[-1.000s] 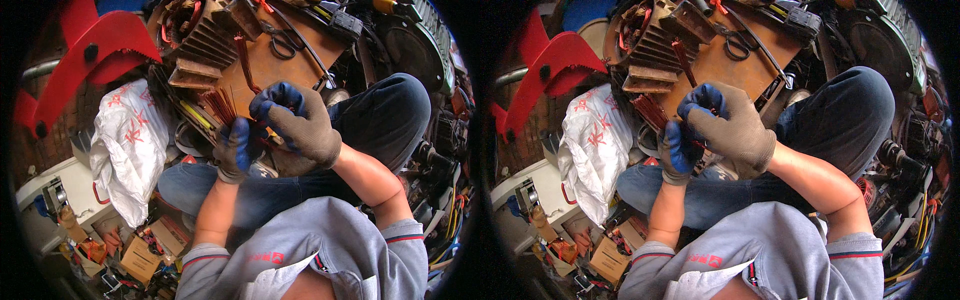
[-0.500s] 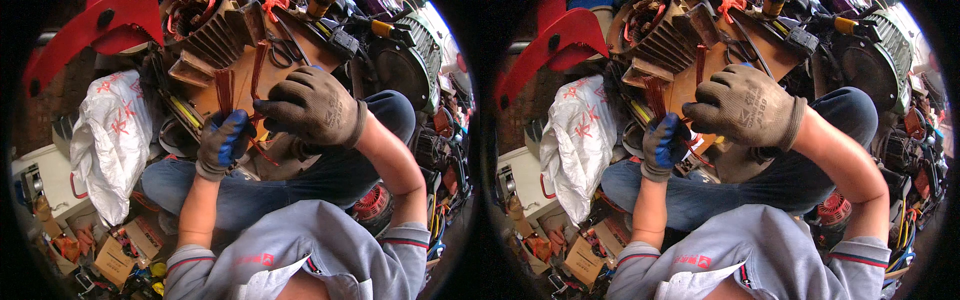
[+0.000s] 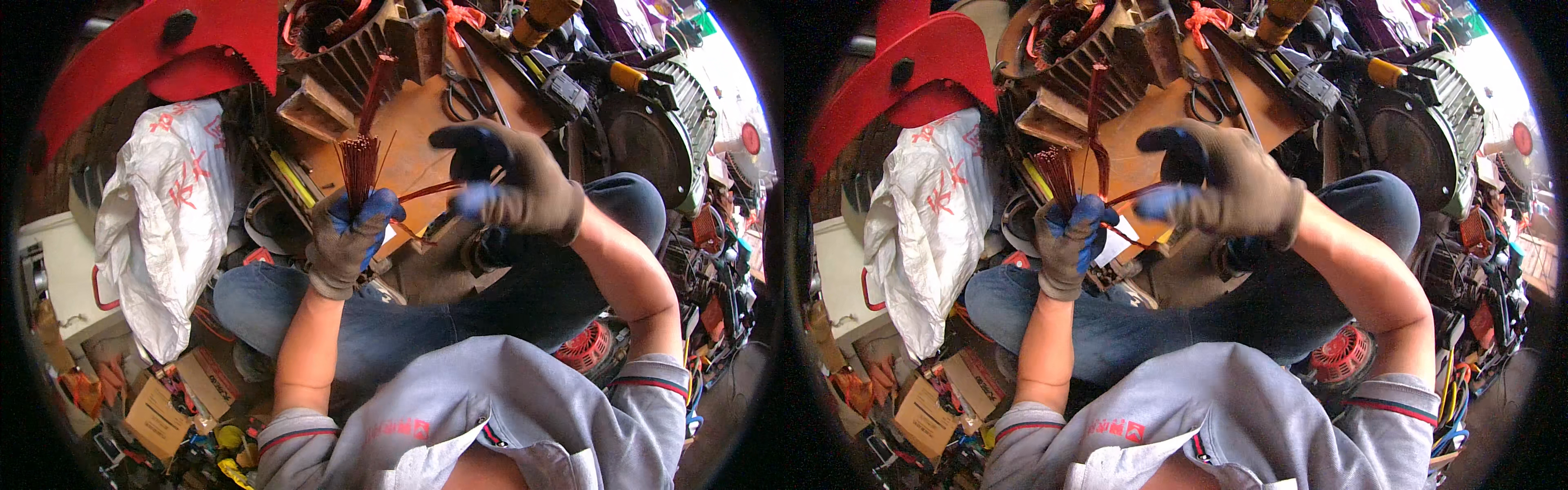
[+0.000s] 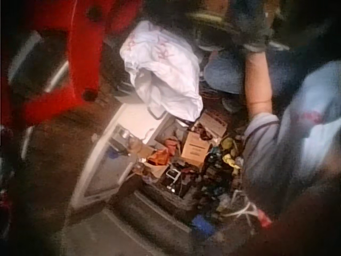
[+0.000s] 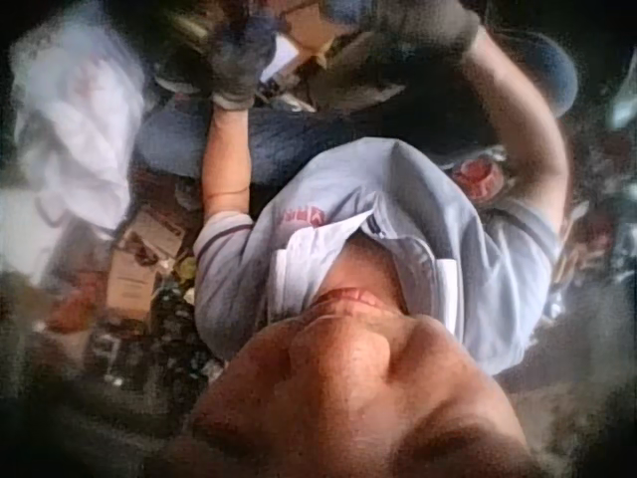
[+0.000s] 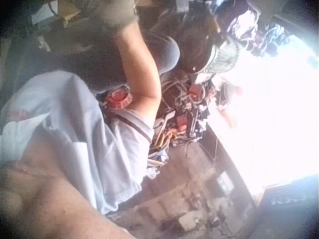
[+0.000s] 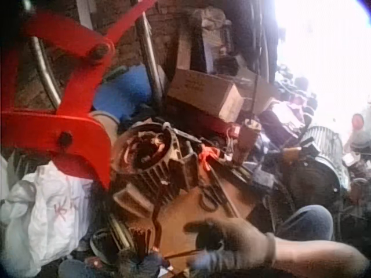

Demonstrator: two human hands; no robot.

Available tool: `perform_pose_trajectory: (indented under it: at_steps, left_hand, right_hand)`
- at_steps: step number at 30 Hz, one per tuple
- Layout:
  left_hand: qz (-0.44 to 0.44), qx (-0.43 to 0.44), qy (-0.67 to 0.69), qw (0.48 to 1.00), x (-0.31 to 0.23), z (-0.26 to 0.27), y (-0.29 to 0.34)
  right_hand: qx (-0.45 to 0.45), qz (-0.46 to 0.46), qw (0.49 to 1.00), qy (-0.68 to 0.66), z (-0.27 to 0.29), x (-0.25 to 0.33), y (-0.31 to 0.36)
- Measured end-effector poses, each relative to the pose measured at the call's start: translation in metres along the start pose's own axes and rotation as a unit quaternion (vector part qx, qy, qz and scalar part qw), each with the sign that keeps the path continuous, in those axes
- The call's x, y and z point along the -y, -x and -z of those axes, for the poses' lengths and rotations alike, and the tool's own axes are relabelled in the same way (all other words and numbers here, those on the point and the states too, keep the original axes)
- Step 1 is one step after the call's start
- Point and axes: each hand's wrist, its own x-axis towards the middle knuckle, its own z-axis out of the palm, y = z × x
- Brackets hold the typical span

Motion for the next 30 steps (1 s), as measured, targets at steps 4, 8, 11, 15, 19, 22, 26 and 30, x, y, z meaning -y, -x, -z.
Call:
perform_pose_trajectory:
  at_steps: [4,8,11,15,19,22,26,30]
  left_hand:
    - [-0.01,0.019,0.025,0.999,-0.003,-0.004,0.0]
    - [-0.142,0.007,-0.091,0.986,-0.009,-0.012,-0.001]
    - [-0.307,0.045,-0.302,0.901,-0.012,-0.009,-0.005]
    - [-0.136,0.044,-0.139,0.98,-0.006,-0.004,0.001]
    - [-0.014,-0.006,-0.01,1.0,-0.002,-0.004,0.005]
    - [-0.066,0.01,-0.017,0.998,-0.004,-0.008,0.005]
    - [-0.266,0.002,-0.188,0.945,-0.008,-0.01,0.0]
    - [-0.174,-0.007,-0.143,0.974,-0.008,-0.007,0.0]
  right_hand:
    - [-0.012,0.221,0.917,0.33,0.007,0.0,-0.003]
    - [0.021,0.124,0.982,0.144,-0.006,0.005,0.0]
    - [0.029,-0.082,0.992,-0.09,-0.023,0.007,0.006]
    - [0.065,-0.38,0.817,-0.429,-0.014,0.004,0.012]
    - [-0.039,0.126,0.971,0.199,-0.002,0.001,0.004]
    - [-0.018,0.239,0.922,0.302,0.0,0.003,0.0]
    - [0.064,-0.366,0.871,-0.322,-0.017,0.008,0.011]
    - [0.04,-0.44,0.732,-0.518,-0.029,0.004,0.014]
